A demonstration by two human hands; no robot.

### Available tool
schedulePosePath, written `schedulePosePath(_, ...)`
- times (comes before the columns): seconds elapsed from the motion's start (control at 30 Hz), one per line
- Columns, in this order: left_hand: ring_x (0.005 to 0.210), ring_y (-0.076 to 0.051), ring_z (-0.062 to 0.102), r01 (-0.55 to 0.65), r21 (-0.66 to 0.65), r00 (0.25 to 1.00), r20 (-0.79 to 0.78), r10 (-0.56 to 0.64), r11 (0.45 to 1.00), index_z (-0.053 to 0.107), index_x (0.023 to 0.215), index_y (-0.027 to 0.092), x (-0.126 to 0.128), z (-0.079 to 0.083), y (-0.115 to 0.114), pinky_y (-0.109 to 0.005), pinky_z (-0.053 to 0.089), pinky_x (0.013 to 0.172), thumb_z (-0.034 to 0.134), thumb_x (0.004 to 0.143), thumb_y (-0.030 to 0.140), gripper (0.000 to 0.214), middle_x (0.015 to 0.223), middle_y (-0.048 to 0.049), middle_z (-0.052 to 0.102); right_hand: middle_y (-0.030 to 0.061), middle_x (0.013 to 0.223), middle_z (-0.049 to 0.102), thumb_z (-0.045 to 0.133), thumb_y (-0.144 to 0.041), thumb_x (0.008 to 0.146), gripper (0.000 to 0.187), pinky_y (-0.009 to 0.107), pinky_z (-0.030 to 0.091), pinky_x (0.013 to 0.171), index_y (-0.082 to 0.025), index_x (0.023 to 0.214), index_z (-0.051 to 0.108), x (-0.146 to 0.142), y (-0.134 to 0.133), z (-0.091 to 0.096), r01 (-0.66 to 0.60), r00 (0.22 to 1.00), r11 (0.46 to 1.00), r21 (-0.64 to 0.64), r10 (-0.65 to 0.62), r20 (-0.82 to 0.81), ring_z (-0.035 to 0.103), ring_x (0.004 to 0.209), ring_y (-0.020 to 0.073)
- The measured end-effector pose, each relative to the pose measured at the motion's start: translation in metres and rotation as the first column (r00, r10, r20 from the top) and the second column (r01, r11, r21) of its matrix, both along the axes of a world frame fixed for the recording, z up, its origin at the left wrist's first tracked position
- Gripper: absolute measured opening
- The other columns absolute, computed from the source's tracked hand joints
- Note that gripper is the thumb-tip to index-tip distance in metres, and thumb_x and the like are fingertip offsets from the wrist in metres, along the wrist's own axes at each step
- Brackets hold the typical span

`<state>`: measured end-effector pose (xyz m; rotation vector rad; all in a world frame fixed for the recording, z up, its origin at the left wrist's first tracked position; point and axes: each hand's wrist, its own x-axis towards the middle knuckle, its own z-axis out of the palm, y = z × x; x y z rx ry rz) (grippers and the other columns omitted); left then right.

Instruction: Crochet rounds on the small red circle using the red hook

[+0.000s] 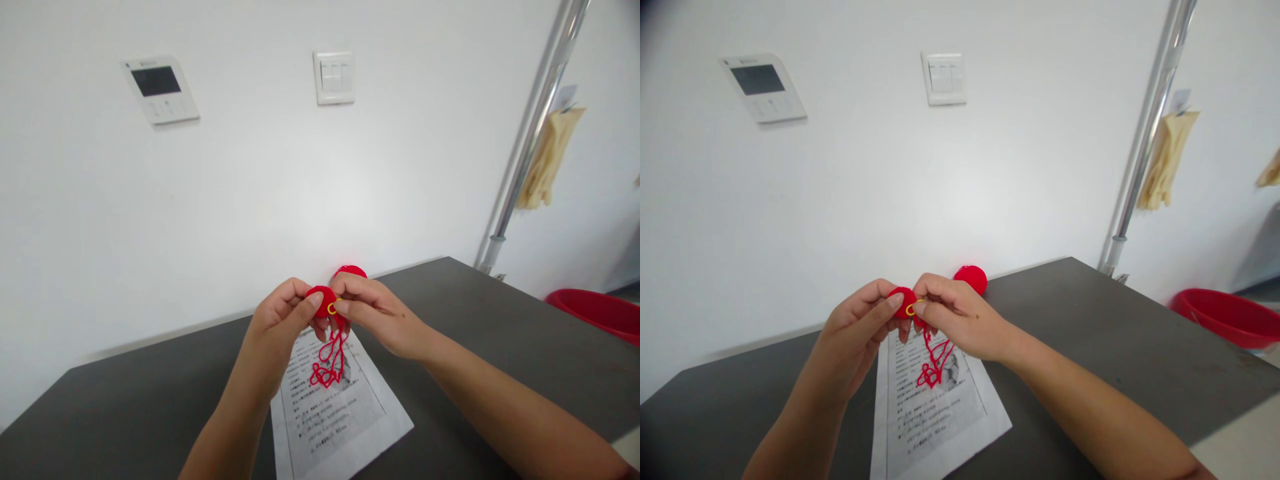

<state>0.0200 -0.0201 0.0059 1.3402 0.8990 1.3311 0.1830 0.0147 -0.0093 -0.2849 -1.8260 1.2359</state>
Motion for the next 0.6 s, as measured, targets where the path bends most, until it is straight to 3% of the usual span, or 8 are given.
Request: schedulePosePath(0.6,0.055,-0.009,0.057,0.019,0.019,0.999,-0.045,-0.018,1.0,0.063,0.071,0.017,-0.0021,-0.0022,0.0003,-0.019,0.046,0.055,0.07,0.082,0.026,0.016,0.057,0.004,0.065,-0.0015,0.069,0.057,0.046,-0.023,0.093,0.018,0.024,0.037,0.057,-0.02,0.076,0.05,0.0013,0.0009,-0.0007,0.066,0.996,0.997,0.027,-0.068,0.052,0.045,0.06,0.0108)
